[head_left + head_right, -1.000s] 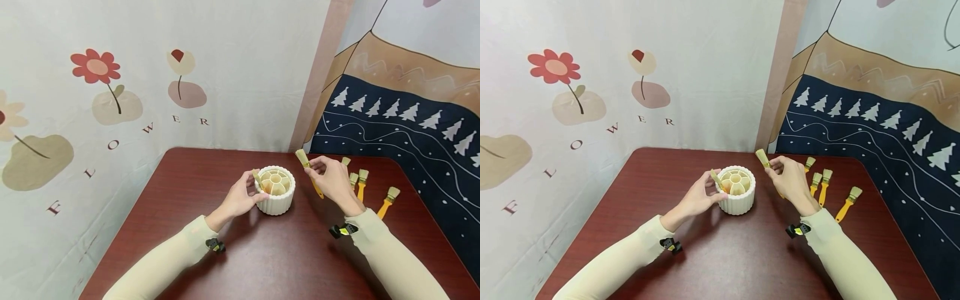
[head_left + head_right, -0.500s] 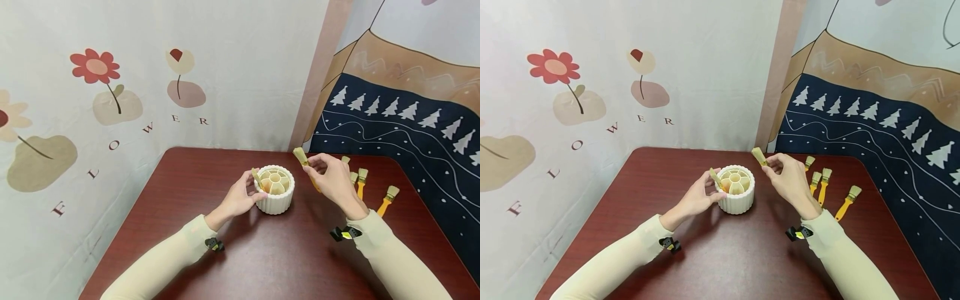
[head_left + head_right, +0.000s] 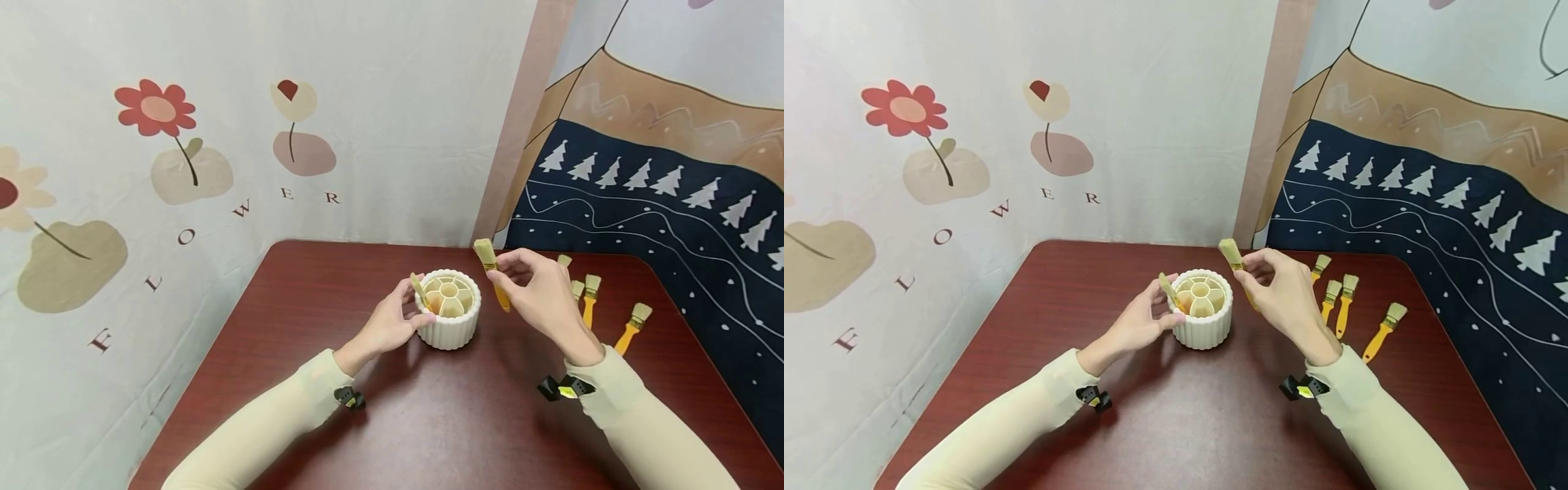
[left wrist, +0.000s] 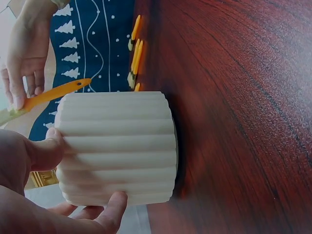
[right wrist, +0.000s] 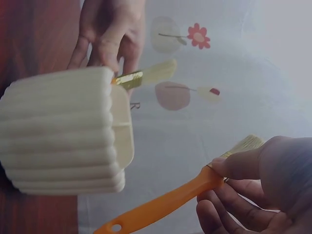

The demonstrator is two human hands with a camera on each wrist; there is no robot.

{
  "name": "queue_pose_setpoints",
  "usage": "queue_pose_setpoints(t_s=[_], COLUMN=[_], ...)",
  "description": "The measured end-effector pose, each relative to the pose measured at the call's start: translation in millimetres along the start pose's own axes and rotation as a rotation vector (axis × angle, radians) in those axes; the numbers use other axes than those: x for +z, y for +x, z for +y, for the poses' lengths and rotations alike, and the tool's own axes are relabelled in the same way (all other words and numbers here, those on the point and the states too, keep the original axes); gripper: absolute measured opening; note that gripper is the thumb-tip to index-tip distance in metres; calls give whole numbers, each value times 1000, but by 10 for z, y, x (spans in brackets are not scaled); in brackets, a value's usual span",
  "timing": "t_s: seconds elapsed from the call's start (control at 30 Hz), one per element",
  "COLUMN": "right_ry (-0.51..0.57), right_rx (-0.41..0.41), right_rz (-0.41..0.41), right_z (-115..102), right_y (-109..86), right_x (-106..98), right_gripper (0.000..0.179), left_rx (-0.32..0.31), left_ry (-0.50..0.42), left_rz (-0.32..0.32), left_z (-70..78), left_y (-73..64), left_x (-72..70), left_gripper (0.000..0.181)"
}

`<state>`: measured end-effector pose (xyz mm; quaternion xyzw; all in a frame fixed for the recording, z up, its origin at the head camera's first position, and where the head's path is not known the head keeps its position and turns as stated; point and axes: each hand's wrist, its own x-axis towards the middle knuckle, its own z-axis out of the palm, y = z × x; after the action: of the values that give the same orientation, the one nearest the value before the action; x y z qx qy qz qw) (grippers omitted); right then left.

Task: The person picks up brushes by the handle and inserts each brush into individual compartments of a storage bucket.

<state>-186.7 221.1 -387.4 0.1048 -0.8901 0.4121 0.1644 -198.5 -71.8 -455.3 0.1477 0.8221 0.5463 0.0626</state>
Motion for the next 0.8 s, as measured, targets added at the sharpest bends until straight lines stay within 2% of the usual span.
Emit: queue_pose_setpoints(t_s=[0.43, 0.8], right_ry=[61, 114], right_rx=[-23, -108], right_rz=[26, 59], right_z=[-185, -229], right_y=[-82, -113], right_x=[14, 89], right_gripper=[27, 20], left_rx=[-7, -12], left_ry=[-23, 0], left_rz=[-38, -46], left_z=[-39, -26], left_y=[13, 6], left_x=[-7, -13], left_gripper=[84, 83])
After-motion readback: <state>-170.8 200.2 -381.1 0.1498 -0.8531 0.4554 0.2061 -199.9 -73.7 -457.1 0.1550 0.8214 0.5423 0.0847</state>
